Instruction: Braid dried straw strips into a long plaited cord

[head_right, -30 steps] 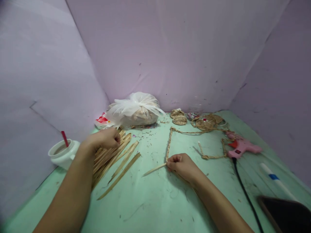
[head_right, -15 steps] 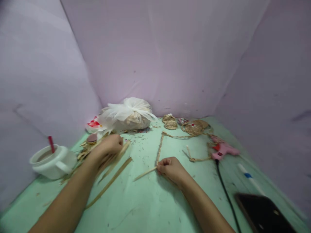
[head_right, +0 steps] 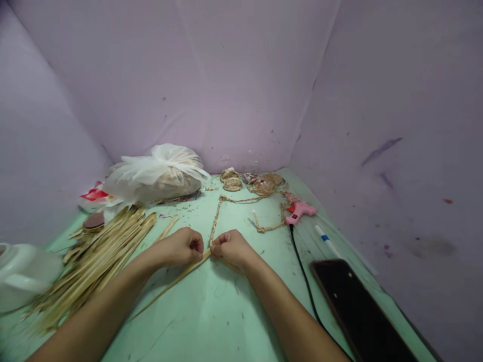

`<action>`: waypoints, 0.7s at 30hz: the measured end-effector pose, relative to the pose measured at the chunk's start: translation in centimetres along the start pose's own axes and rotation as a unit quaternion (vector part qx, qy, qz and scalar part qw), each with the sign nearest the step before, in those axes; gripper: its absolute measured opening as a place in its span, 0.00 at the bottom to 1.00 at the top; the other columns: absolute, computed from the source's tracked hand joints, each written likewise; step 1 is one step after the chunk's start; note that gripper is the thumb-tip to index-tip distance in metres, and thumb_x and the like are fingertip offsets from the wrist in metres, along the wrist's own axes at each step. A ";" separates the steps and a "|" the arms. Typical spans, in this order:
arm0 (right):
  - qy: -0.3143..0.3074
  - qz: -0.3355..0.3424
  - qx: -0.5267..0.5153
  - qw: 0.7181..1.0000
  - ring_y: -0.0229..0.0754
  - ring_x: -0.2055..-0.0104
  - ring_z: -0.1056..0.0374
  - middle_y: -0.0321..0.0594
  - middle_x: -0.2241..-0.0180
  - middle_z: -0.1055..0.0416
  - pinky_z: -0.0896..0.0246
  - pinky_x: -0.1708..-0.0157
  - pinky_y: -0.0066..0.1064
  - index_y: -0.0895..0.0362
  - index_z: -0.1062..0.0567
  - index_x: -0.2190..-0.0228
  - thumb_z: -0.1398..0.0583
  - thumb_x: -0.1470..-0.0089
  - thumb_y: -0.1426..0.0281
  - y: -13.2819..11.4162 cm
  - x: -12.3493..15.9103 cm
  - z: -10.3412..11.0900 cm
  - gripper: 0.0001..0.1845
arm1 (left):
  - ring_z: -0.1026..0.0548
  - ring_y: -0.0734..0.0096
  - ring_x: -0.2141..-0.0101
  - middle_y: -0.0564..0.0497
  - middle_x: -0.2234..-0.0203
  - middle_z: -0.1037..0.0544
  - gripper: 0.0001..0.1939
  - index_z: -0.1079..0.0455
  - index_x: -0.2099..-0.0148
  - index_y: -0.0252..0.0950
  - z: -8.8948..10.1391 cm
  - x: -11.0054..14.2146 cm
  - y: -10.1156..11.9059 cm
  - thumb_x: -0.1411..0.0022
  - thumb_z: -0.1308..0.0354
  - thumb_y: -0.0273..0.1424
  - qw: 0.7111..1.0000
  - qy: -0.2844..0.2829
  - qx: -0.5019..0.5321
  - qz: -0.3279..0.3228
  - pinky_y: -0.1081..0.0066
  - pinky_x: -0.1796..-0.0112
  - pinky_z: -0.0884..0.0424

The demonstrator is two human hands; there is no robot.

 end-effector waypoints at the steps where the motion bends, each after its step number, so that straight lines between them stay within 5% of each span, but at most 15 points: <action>1: 0.000 0.003 0.002 1.000 0.27 0.90 0.56 0.28 0.93 0.47 0.66 0.88 0.24 0.62 0.32 0.87 0.43 0.63 0.77 0.0 0.0 0.0 0.06 | 0.37 0.76 0.80 0.53 0.81 0.30 0.12 0.29 0.72 0.32 0.0 0.0 0.0 0.59 0.50 0.29 1.000 0.004 0.010 0.001 0.77 0.80 0.46; 8: 0.004 0.008 0.008 1.000 0.26 0.89 0.56 0.28 0.92 0.45 0.65 0.88 0.23 0.62 0.31 0.86 0.43 0.64 0.77 0.1 -0.1 0.1 0.05 | 0.40 0.78 0.81 0.54 0.86 0.35 0.09 0.31 0.78 0.31 -0.1 0.0 0.2 0.58 0.51 0.30 0.999 0.017 0.049 -0.012 0.77 0.80 0.47; 15: -0.013 0.011 0.003 1.000 0.26 0.89 0.54 0.30 0.91 0.42 0.62 0.88 0.22 0.62 0.31 0.86 0.43 0.62 0.74 0.6 -0.6 0.0 0.06 | 0.44 0.77 0.89 0.56 0.94 0.41 0.04 0.37 0.81 0.33 -0.2 -0.3 0.2 0.62 0.49 0.29 0.968 -0.032 0.203 0.142 0.76 0.87 0.50; 21: -0.009 0.000 -0.021 1.000 0.26 0.89 0.51 0.32 0.88 0.38 0.61 0.89 0.21 0.61 0.33 0.85 0.44 0.63 0.75 0.5 -0.4 -0.2 0.05 | 0.46 0.79 0.90 0.57 0.95 0.43 0.05 0.40 0.84 0.34 -0.4 -0.1 0.5 0.62 0.48 0.29 0.966 -0.015 0.208 0.150 0.76 0.87 0.52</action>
Point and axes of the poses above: each hand's wrist, its own x-axis away from the middle knuckle, its own z-axis out of the back of the hand, y = z × x, the point moved 1 cm from there along -x, towards the middle knuckle
